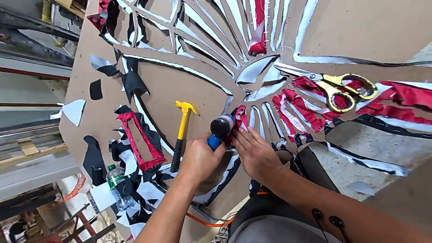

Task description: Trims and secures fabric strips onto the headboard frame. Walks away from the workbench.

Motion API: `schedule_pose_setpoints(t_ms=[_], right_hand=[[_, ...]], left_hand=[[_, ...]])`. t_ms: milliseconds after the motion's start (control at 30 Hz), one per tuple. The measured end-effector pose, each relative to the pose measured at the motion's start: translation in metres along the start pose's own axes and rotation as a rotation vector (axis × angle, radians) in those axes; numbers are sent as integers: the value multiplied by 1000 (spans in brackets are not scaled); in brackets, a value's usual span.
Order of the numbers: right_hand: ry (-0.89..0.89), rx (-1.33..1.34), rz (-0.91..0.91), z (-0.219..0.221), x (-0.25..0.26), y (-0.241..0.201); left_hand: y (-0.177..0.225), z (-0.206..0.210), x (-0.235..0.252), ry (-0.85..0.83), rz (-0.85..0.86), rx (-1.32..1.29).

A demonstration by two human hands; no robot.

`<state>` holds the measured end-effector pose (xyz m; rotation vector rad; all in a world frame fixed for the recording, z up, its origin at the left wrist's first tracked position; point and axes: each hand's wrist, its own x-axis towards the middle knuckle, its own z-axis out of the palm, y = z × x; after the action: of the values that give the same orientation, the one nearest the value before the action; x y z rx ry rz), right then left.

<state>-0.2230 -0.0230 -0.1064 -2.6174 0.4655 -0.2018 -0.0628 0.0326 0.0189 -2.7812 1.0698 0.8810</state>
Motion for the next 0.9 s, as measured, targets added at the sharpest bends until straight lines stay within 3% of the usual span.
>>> schedule_pose_setpoints(t_ms=[133, 233, 300, 400, 467, 567, 633, 767, 900], right_hand=[[-2, 260, -12, -17, -9, 15], [101, 345, 168, -45, -28, 29], [23, 279, 217, -54, -32, 40], [-105, 175, 126, -54, -17, 45], [-228, 140, 184, -61, 4, 42], [-397, 253, 545, -84, 34, 28], [-443, 312, 672, -90, 36, 16], [-517, 330, 721, -71, 18, -4], [-346, 244, 658, -65, 8, -13]], left_hand=[[-12, -5, -2, -39, -102, -194], [-39, -8, -22, 22, -200, -379], [-60, -9, -34, 84, -264, -366], [-81, -4, -46, 173, -333, -192], [-85, 3, -45, 216, -321, -94], [-78, 10, -32, 235, -335, -66], [-66, 15, -22, 228, -345, -65], [-57, 39, -3, 198, -295, -62], [-65, 53, -11, 298, -137, -94]])
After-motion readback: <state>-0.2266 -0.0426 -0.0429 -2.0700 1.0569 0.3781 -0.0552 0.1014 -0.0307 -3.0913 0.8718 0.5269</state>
